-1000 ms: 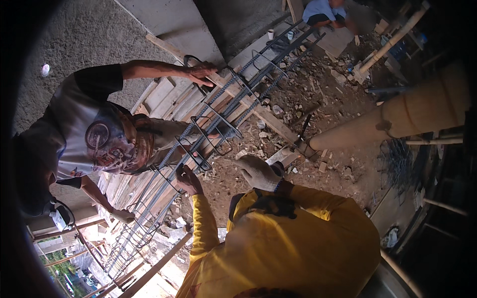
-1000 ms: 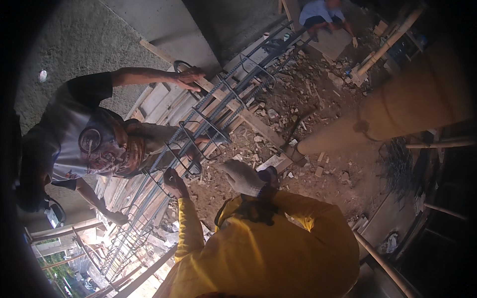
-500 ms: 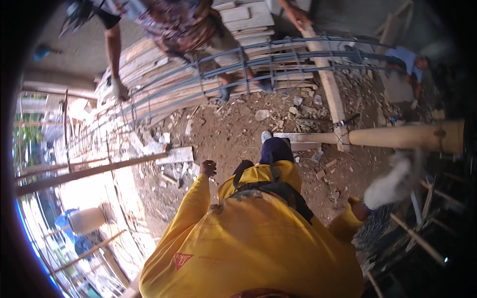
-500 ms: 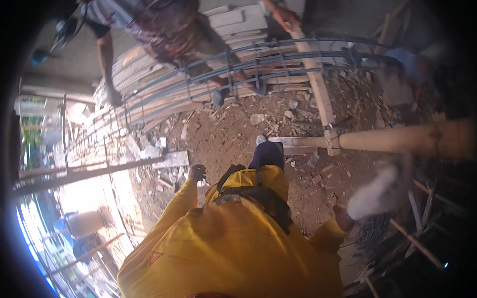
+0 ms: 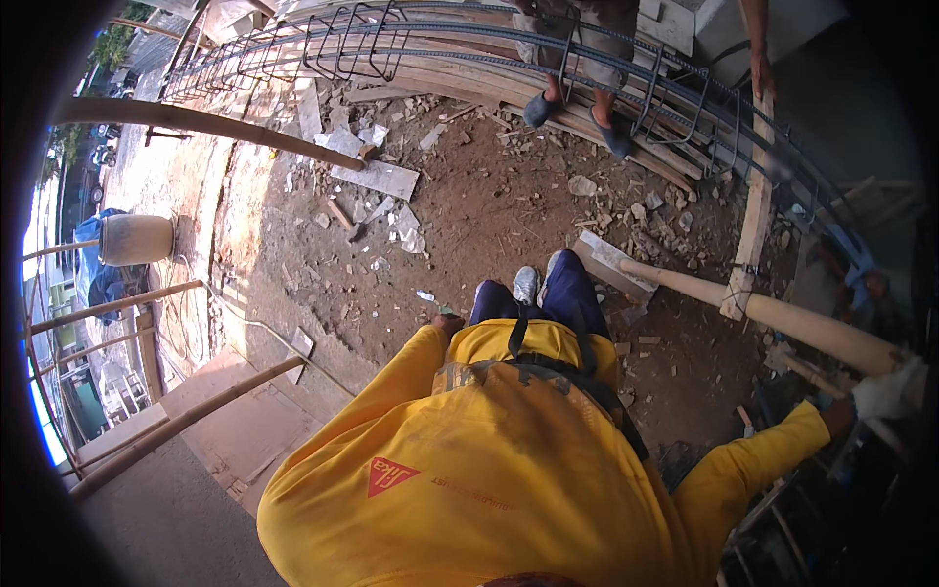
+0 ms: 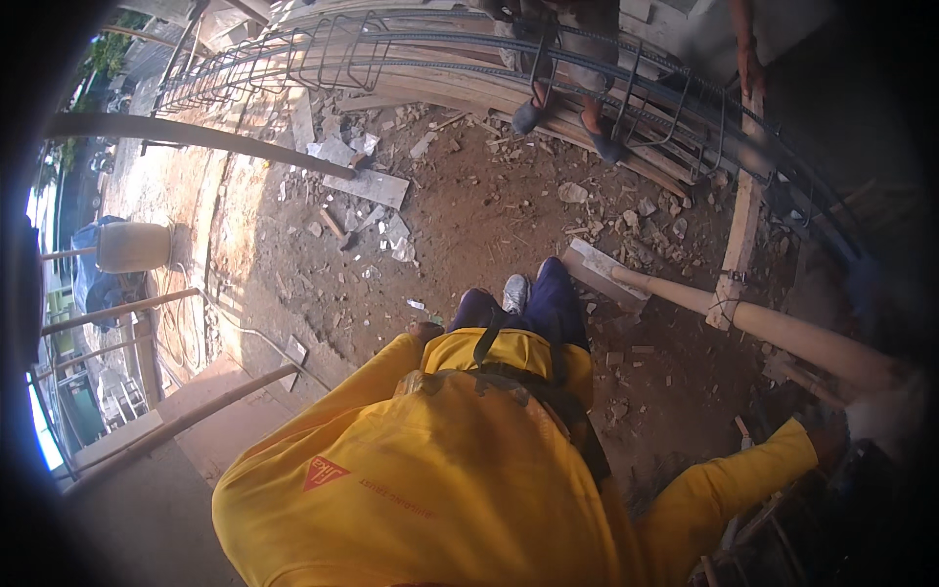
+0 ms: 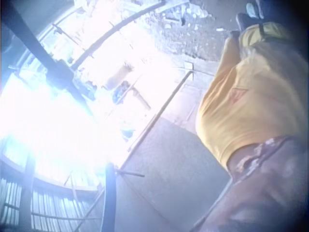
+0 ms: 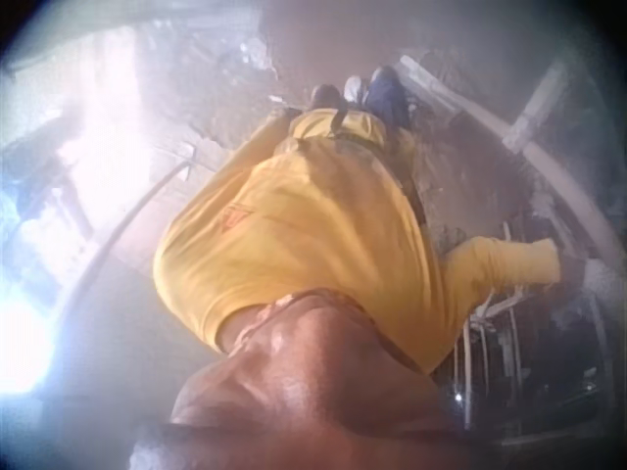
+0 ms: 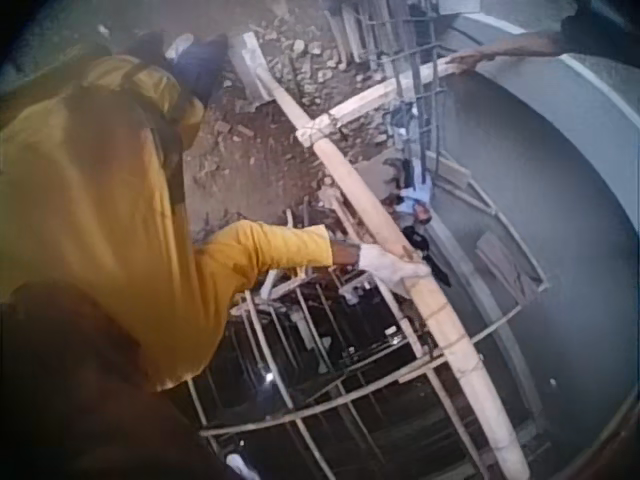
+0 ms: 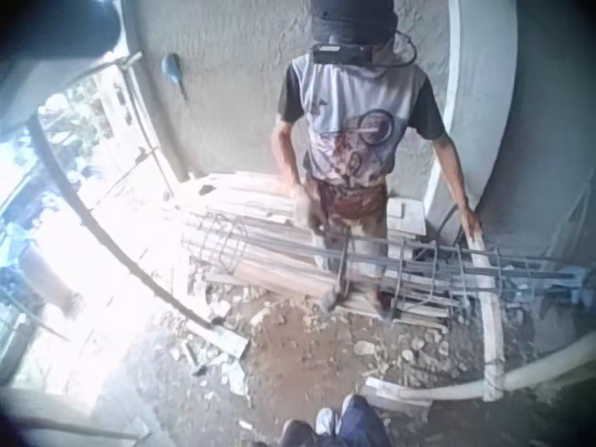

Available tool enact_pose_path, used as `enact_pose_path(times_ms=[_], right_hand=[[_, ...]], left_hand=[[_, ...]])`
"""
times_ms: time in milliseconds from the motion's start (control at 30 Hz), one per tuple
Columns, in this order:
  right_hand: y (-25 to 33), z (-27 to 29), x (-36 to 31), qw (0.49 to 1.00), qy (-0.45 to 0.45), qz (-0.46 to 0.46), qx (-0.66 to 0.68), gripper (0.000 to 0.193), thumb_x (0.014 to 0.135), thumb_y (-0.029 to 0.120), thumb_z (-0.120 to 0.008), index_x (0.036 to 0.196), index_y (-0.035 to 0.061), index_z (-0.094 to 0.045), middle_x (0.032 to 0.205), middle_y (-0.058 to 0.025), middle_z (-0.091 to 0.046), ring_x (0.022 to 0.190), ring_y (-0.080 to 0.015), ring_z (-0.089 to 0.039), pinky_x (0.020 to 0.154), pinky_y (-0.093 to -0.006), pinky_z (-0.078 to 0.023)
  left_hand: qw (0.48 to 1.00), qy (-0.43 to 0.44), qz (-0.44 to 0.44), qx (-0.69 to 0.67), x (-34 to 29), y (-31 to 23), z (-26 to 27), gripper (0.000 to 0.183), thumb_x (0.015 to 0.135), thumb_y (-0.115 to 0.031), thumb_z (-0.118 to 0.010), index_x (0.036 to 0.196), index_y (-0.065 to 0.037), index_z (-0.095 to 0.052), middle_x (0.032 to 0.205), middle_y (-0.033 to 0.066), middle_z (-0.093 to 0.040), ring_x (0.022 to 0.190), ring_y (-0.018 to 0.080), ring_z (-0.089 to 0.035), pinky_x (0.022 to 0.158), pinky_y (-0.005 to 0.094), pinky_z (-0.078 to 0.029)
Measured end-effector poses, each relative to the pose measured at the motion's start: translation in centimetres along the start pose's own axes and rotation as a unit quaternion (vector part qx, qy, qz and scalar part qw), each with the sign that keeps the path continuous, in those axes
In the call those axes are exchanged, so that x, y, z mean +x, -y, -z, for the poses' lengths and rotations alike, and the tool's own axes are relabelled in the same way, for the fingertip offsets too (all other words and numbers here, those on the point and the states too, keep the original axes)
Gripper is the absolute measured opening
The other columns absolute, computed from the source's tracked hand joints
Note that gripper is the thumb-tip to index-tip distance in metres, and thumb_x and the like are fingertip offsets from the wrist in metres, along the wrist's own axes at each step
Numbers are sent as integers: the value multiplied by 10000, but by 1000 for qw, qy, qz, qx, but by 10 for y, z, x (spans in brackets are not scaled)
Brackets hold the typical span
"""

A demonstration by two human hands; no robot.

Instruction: The person assembles a rebar cage by placing a pre-bent stirrup onto a rebar framework and securing it with wire ties. They use pliers to twist and tighten the wire at multiple points along the cage.

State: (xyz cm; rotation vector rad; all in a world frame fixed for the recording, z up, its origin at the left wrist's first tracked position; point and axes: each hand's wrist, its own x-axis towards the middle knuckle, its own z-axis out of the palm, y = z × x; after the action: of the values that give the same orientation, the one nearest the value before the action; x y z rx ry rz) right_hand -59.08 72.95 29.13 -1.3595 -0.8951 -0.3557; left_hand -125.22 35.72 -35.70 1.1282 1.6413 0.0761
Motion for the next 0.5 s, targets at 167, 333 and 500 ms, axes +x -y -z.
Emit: enact_pose_path(times_ms=[167,333,500], right_hand=[[-6,-3,4,999,17,-1,-36,428,914,208,-768,1156,-105,-605,950,-153,-697,734,-186,-649,656,-326,-519],[-19,-7,8,997,-16,-17,74,541,911,186,-794,1269,-131,-541,1018,-191,-710,758,-212,-697,654,-328,-579],[-28,-2,13,998,-39,46,-15,692,858,287,-847,1288,-144,-517,1165,-236,-679,991,-274,-699,857,-383,-583]], left_hand=[[990,56,-93,94,48,-22,-6,420,920,-378,-694,1189,-63,-759,1121,149,-763,992,294,-732,860,409,-585],[955,64,202,-208,61,-91,42,249,994,-204,-593,1149,-35,-691,884,170,-740,571,269,-706,452,382,-555],[956,-2,186,-229,66,-132,48,275,1000,-197,-573,1189,-8,-637,906,196,-712,609,296,-703,448,380,-521]])
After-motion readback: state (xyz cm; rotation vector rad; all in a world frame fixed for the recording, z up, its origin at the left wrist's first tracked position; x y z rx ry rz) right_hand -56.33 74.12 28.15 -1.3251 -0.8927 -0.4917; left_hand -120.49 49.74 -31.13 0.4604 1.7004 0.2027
